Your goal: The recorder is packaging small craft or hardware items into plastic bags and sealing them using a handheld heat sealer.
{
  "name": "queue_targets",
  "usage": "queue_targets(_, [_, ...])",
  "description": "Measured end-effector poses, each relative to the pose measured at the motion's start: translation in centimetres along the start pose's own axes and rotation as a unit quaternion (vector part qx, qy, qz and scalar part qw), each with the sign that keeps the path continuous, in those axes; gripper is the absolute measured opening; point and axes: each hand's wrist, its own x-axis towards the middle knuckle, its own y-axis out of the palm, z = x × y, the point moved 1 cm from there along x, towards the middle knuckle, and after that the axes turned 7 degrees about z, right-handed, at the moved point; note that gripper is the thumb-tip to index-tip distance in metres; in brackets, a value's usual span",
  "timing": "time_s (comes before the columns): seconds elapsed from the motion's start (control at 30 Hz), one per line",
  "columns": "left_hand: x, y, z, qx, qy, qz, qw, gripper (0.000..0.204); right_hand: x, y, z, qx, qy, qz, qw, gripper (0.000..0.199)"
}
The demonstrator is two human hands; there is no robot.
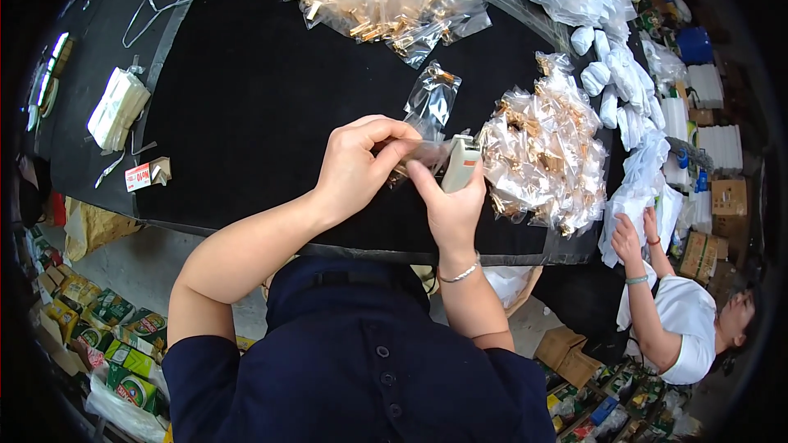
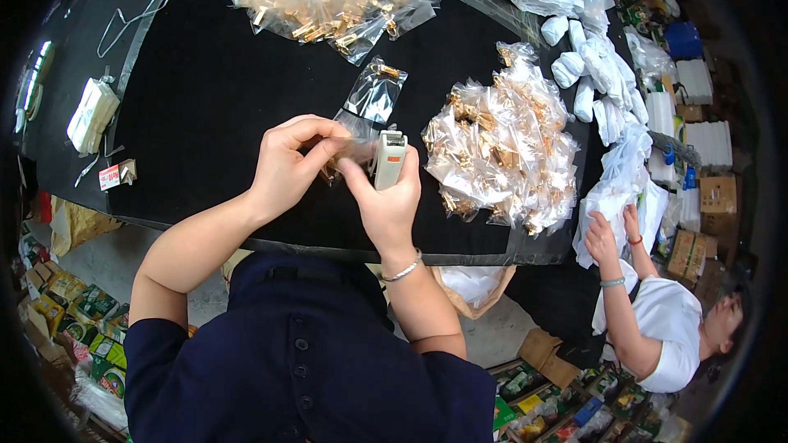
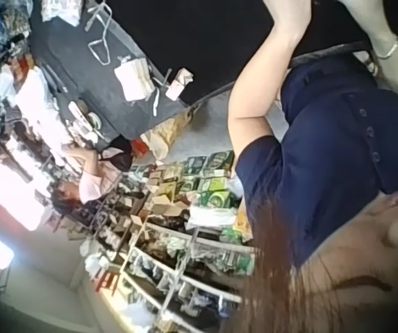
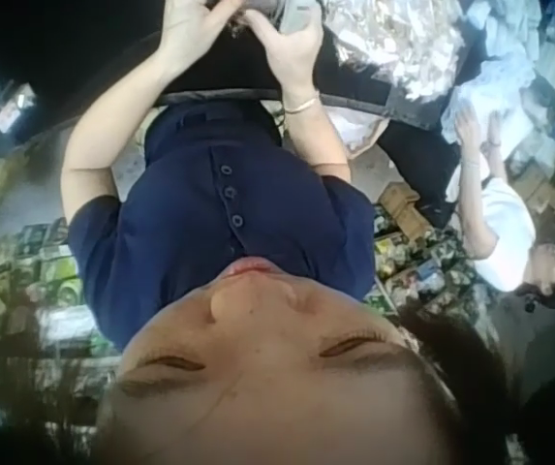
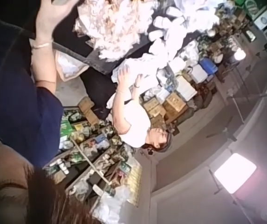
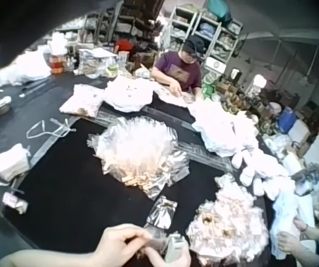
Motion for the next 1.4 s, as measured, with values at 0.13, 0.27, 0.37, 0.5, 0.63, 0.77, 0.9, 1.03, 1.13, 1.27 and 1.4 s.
queue_targets(0.13, [0.1, 0.3, -0.2, -0.032, -0.034, -0.017, 0.999, 0.003, 0.1, 0.2, -0.6, 0.091, 0.082, -0.068, 0.990, 0.030])
queue_targets(0.27, [0.4, -0.7, -0.3, 0.007, -0.095, 0.018, 0.995, 0.005, 0.4, -0.3, -0.8, 0.148, 0.115, -0.083, 0.979, 0.028])
queue_targets(0.37, [0.4, -1.3, 0.1, 0.145, 0.026, 0.049, 0.988, 0.009, 0.4, -0.5, -1.0, 0.195, 0.117, -0.099, 0.969, 0.027])
queue_targets(0.5, [0.1, -1.2, 0.0, 0.281, 0.129, 0.078, 0.948, 0.014, 0.4, -1.3, -1.2, 0.209, 0.123, -0.088, 0.966, 0.030])
queue_targets(0.63, [-0.2, -0.7, 0.1, 0.339, 0.161, 0.092, 0.922, 0.014, 0.2, -0.9, -0.6, 0.126, 0.123, -0.124, 0.977, 0.029])
queue_targets(0.77, [-0.2, 0.5, -1.1, 0.356, 0.157, 0.128, 0.912, 0.011, -0.3, -1.8, -0.8, -0.184, -0.211, -0.138, 0.950, 0.030])
queue_targets(0.9, [-0.6, 2.1, -1.7, 0.367, 0.152, 0.136, 0.908, 0.007, 0.3, -1.9, 0.2, -0.178, -0.291, -0.038, 0.939, 0.028])
queue_targets(1.03, [-1.5, 3.8, -2.8, 0.316, 0.125, 0.146, 0.929, 0.008, -0.8, -2.8, -1.5, -0.210, -0.071, -0.097, 0.970, 0.024])
queue_targets(1.13, [-0.6, 3.2, -3.5, 0.283, 0.137, 0.130, 0.940, 0.009, -0.5, -5.2, -0.6, -0.127, -0.092, -0.196, 0.968, 0.020])
queue_targets(1.27, [1.8, 1.3, -2.5, 0.326, 0.200, 0.091, 0.919, 0.010, 2.8, -8.9, 3.3, -0.189, -0.269, -0.281, 0.902, 0.018])
queue_targets(1.4, [2.9, 1.0, 0.4, 0.451, 0.219, 0.082, 0.861, 0.013, 6.0, -6.4, 5.6, -0.051, -0.078, -0.157, 0.983, 0.033])
